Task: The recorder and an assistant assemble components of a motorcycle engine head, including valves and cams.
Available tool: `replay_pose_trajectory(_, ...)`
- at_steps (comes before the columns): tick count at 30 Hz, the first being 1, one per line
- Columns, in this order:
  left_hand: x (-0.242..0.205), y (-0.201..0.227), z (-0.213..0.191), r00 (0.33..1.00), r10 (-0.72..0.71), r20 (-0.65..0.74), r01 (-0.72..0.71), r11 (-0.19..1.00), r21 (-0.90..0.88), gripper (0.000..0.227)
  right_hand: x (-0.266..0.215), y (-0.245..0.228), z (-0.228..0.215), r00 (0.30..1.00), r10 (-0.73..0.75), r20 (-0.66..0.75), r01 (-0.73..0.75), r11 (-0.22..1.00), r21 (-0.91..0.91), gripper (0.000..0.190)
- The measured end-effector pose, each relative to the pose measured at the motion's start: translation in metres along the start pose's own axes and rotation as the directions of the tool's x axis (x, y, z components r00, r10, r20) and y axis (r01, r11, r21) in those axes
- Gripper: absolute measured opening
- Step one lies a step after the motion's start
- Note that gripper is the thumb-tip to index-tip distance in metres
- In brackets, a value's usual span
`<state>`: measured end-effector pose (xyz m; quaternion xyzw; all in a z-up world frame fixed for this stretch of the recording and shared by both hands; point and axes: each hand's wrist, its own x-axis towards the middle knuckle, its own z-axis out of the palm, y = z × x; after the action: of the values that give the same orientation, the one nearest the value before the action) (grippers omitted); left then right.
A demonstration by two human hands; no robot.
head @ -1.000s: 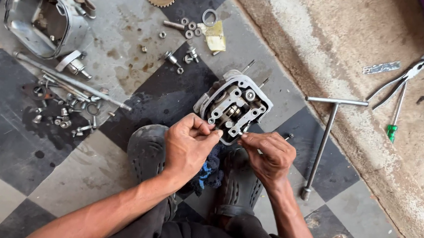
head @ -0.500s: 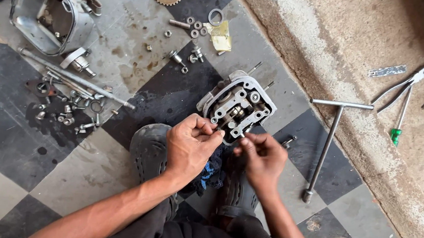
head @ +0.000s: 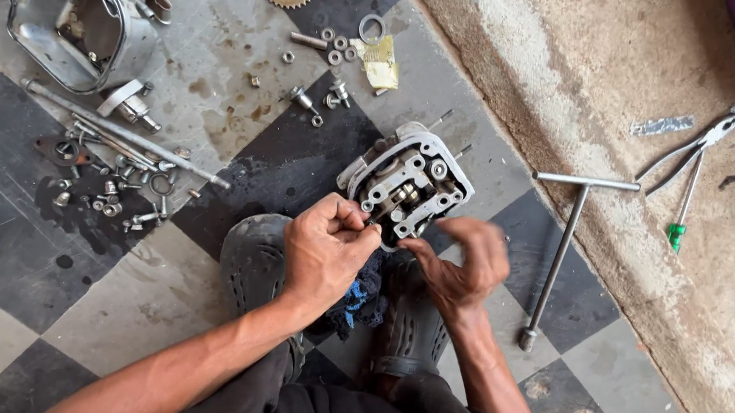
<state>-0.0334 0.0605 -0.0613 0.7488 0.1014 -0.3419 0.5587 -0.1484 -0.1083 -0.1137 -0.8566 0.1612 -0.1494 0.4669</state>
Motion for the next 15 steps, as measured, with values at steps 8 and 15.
replay_pose_trajectory(8,-0.001,-0.004,0.0,1.0,0.007,0.018,-0.004,0.991,-0.131,0.021,0.069,-0.031,-0.029,0.928,-0.229,0.293,0.312,0.908,-0.279,0.072)
replay_pose_trajectory(15,-0.001,-0.005,-0.009,0.996,0.089,0.004,-0.089,0.992,-0.086,0.018,0.059,-0.001,-0.018,0.904,-0.333,0.268,0.381,0.913,-0.148,0.07)
